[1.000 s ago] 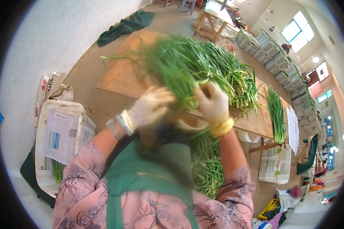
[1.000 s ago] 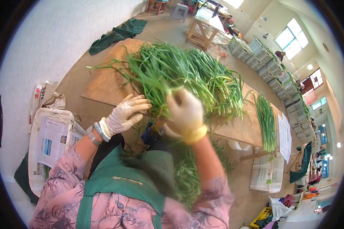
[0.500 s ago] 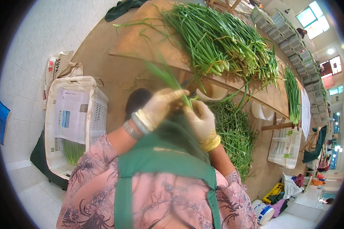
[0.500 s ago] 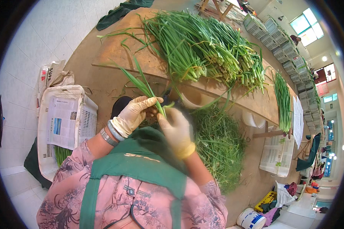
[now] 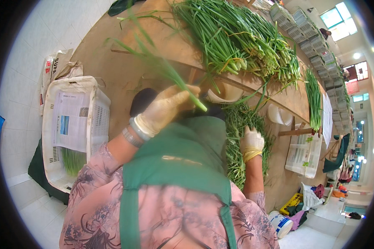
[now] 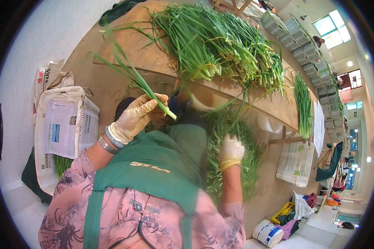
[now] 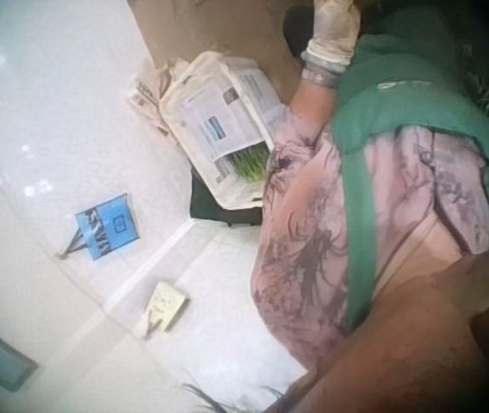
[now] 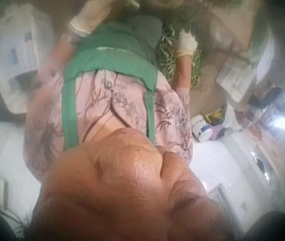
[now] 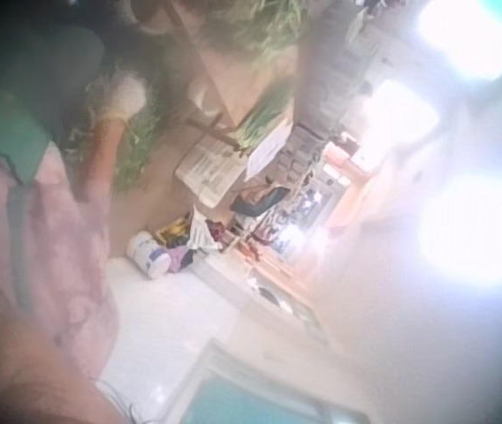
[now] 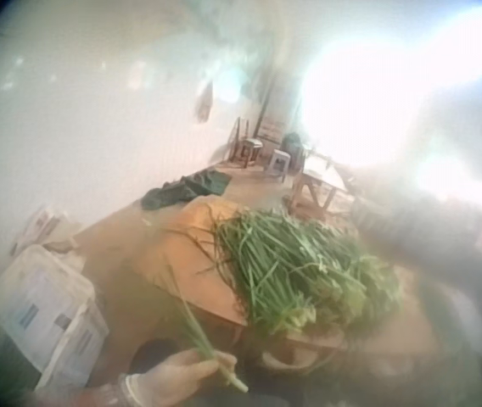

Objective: The person trims the root ends of green onions using a knife. They repeatedly pick up bunches, cut the ends, and place the trimmed onions on a wooden table while discarding the cut roots.

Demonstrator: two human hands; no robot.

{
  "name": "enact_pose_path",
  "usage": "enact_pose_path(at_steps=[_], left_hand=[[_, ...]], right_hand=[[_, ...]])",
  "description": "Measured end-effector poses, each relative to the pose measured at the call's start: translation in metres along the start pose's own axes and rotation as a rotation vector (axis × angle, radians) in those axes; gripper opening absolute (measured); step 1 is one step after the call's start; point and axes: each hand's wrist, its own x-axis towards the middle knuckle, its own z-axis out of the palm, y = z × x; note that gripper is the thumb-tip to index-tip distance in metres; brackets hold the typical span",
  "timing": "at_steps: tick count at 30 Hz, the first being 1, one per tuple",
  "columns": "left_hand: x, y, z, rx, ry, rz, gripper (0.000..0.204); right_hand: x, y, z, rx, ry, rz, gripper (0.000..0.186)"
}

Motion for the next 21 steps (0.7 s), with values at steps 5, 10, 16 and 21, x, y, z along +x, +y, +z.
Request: enact_pose_path(at_steps=[5, 10, 16, 21], left_hand=[[-0.004, -0.007, -0.003, -0.002, -0.041, -0.042, 0.038], [-0.013, 0.006, -0.014, 0.038, -0.076, 0.021, 0.049], [-0.019, -0.022, -0.018, -0.156, 0.059, -0.021, 0.057], [-0.013, -0.023, -0.022, -0.032, 0.211, -0.05, 0.044]], right_hand=[[-0.008, -0.084, -0.055, 1.348, 0.074, -0.507, 0.026], [-0.013, -0.119, -0.063, 1.395, 0.002, -0.534, 0.019], [-0.011, -0.133, -0.045, 1.331, 0.112, -0.49, 0.016], [-0.014, -0.14, -0.048, 1.342, 0.046, -0.495, 0.017]])
